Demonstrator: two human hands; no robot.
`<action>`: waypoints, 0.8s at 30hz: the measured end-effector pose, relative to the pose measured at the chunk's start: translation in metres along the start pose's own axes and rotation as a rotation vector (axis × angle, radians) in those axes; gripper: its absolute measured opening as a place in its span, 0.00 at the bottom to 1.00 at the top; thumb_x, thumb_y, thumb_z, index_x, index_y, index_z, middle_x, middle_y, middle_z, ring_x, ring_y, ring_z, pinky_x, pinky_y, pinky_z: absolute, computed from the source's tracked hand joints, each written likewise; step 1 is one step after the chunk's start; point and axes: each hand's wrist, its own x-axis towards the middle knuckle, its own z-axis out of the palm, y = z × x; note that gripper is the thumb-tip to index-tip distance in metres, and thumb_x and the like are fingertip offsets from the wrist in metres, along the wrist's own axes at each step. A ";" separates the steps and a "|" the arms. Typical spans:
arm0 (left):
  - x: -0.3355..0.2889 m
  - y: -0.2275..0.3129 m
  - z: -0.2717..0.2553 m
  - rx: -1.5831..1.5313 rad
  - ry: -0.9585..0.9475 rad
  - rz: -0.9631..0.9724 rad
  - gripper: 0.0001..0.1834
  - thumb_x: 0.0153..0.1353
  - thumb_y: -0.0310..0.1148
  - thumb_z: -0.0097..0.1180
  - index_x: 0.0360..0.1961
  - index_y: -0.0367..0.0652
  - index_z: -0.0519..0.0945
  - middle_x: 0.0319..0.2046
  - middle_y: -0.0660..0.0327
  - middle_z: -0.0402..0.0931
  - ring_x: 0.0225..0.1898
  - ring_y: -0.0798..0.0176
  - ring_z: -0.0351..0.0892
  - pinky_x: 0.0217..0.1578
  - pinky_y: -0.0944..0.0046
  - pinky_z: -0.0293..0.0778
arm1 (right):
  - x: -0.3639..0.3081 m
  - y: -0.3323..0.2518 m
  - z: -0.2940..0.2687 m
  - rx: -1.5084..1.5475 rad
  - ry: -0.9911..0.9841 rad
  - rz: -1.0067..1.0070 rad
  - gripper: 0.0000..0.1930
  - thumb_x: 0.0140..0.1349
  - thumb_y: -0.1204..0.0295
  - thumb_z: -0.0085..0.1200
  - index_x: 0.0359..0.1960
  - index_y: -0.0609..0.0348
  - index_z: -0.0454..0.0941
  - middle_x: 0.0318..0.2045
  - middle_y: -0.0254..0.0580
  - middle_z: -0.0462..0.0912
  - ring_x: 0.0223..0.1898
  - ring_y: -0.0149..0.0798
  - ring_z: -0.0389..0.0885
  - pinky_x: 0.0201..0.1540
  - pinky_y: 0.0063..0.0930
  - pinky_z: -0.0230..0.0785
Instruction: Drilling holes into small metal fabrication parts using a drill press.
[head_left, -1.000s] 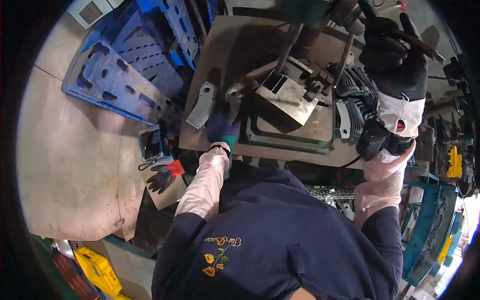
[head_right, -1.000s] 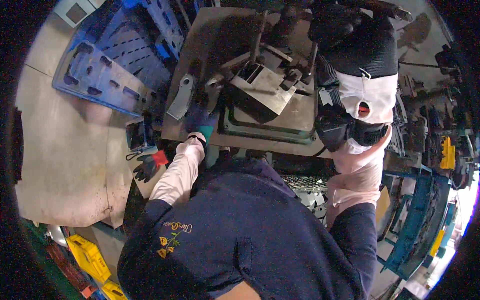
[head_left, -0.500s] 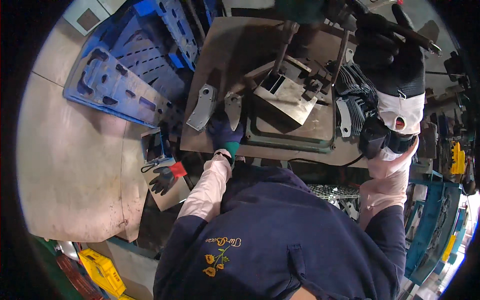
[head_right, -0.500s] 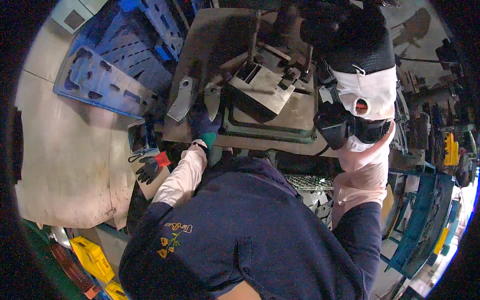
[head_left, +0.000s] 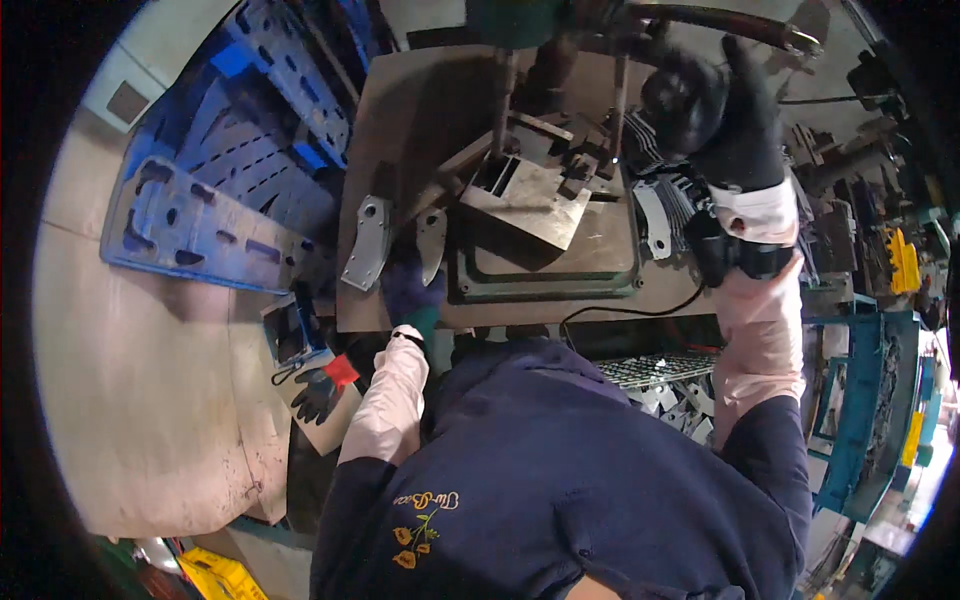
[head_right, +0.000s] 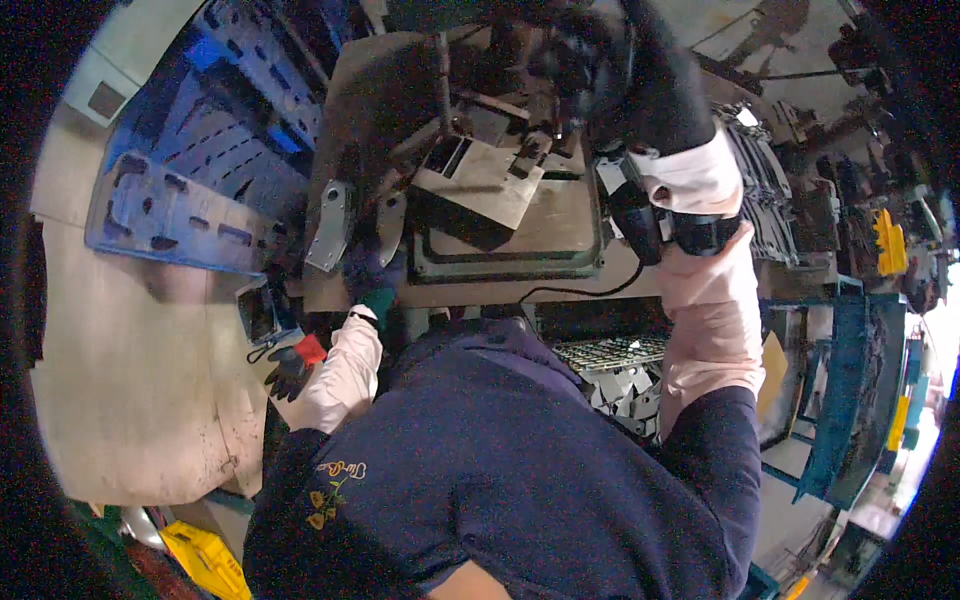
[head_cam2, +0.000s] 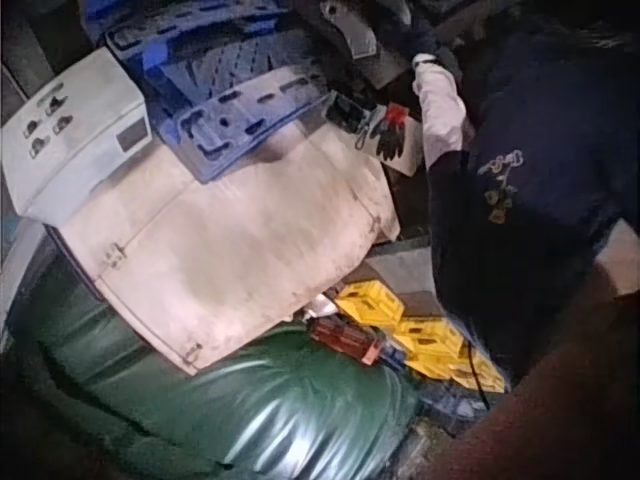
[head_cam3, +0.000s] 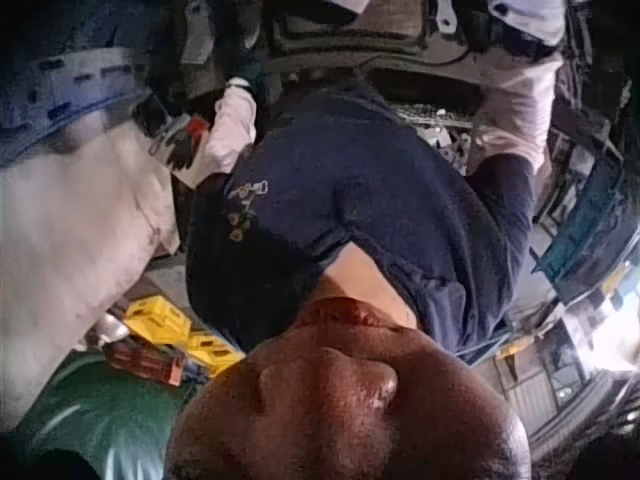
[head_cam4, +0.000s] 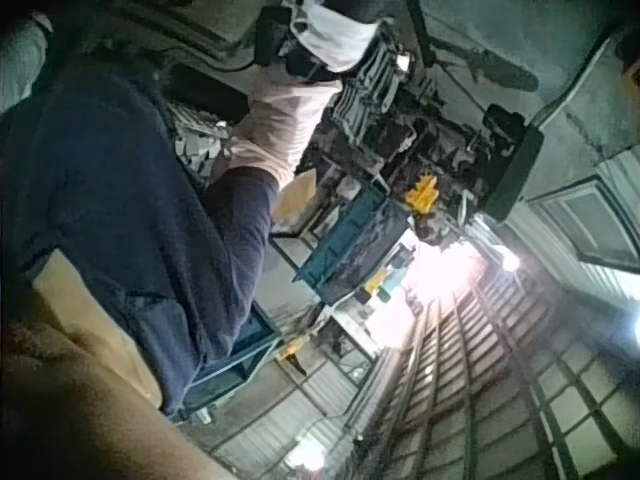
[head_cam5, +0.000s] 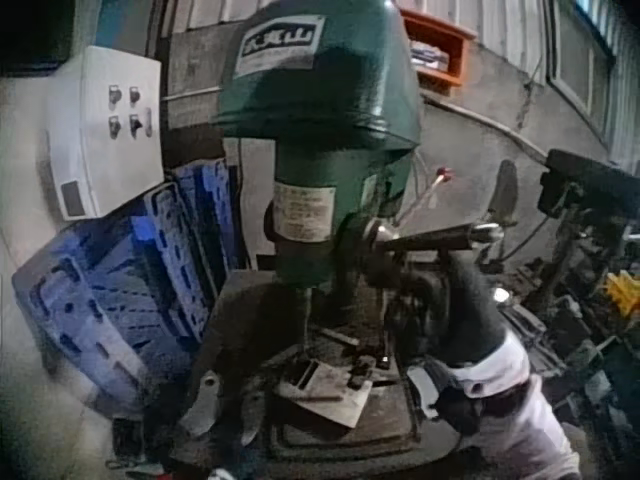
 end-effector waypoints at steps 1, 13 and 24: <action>0.000 -0.006 0.006 0.039 -0.028 -0.020 0.43 0.52 0.55 0.56 0.66 0.49 0.59 0.63 0.45 0.58 0.64 0.40 0.56 0.61 0.45 0.57 | -0.003 0.009 -0.012 -0.101 0.042 -0.002 0.31 0.65 0.47 0.41 0.53 0.66 0.71 0.31 0.38 0.79 0.26 0.27 0.70 0.26 0.19 0.62; 0.000 0.011 -0.029 -0.161 -0.007 0.092 0.42 0.51 0.49 0.59 0.66 0.48 0.60 0.64 0.43 0.58 0.64 0.38 0.57 0.62 0.45 0.55 | -0.083 0.202 -0.290 -1.906 0.421 0.257 0.30 0.55 0.52 0.56 0.56 0.59 0.71 0.39 0.57 0.81 0.41 0.54 0.80 0.45 0.45 0.71; -0.023 0.066 -0.073 -0.052 0.154 0.216 0.36 0.56 0.46 0.55 0.63 0.37 0.63 0.56 0.44 0.69 0.56 0.42 0.68 0.58 0.49 0.63 | -0.104 0.259 -0.294 -2.095 0.594 0.356 0.20 0.55 0.54 0.51 0.37 0.58 0.78 0.38 0.59 0.80 0.41 0.60 0.79 0.45 0.49 0.72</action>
